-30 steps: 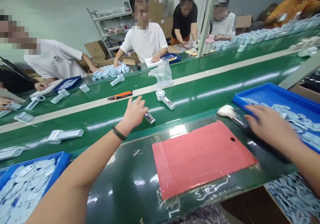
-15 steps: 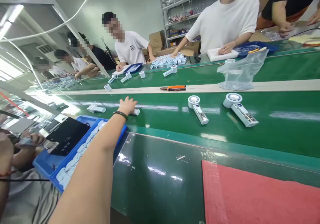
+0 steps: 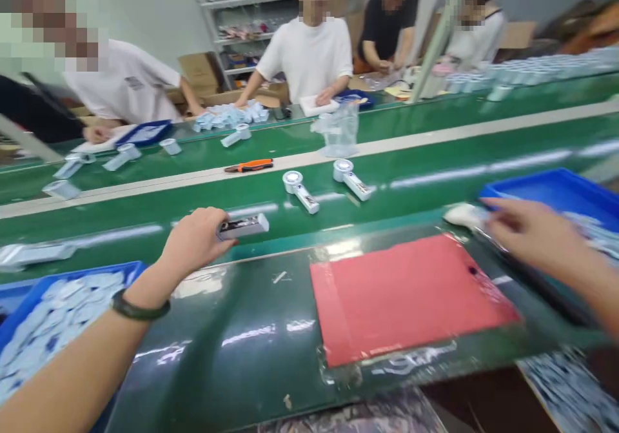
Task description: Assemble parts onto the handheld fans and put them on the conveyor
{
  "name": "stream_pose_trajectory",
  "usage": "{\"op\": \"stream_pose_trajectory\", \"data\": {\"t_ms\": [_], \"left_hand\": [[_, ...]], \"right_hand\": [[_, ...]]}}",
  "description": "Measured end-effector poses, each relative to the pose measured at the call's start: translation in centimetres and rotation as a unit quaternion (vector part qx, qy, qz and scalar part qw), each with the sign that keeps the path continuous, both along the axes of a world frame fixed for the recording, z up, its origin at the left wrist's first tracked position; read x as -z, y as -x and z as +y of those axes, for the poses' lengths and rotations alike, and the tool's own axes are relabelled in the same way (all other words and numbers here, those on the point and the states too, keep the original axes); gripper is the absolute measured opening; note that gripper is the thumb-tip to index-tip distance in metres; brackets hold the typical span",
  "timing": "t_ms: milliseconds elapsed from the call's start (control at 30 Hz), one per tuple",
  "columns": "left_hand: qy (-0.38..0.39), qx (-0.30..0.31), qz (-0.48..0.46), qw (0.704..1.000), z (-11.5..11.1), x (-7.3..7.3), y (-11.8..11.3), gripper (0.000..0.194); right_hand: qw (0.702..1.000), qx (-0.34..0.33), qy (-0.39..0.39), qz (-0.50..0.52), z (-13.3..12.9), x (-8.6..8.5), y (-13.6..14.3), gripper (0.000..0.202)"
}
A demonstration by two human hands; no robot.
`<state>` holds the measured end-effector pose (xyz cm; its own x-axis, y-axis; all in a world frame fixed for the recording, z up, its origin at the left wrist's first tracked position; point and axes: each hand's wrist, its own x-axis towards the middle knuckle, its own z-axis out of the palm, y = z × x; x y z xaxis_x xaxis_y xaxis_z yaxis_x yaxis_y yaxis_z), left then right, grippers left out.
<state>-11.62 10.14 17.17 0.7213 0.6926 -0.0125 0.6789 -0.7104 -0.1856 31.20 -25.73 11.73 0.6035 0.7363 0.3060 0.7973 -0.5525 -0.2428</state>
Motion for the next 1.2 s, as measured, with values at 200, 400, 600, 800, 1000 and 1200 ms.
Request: {"op": "stream_pose_trajectory", "data": {"t_ms": [200, 400, 600, 800, 1000, 1200], "left_hand": [[0.023, 0.337, -0.121, 0.933, -13.7, 3.4, -7.5, 0.023], [0.065, 0.398, -0.127, 0.906, -18.0, 5.9, -10.1, 0.030], [0.100, 0.400, -0.166, 0.896, -17.5, 6.0, -9.6, 0.028], [0.147, 0.379, -0.245, 0.880, -17.8, 6.8, -9.1, 0.042], [0.177, 0.373, -0.291, 0.863, -18.5, 6.2, -9.1, 0.024], [0.226, 0.349, -0.283, 0.864, -18.9, 5.8, -9.6, 0.013]], "right_hand": [[0.965, -0.243, 0.078, 0.055, 0.8, 2.3, 8.9, 0.040], [0.973, -0.206, 0.080, 0.058, 1.2, 2.2, 9.3, 0.050], [0.981, -0.164, 0.059, 0.081, 1.0, 2.3, 9.9, 0.017], [0.939, -0.262, -0.083, 0.206, 0.2, 0.4, 14.2, 0.024], [0.951, -0.228, 0.052, 0.204, 1.7, -0.6, 17.6, 0.023], [0.959, -0.227, -0.013, 0.172, 1.4, 0.5, 17.9, 0.031]]}}
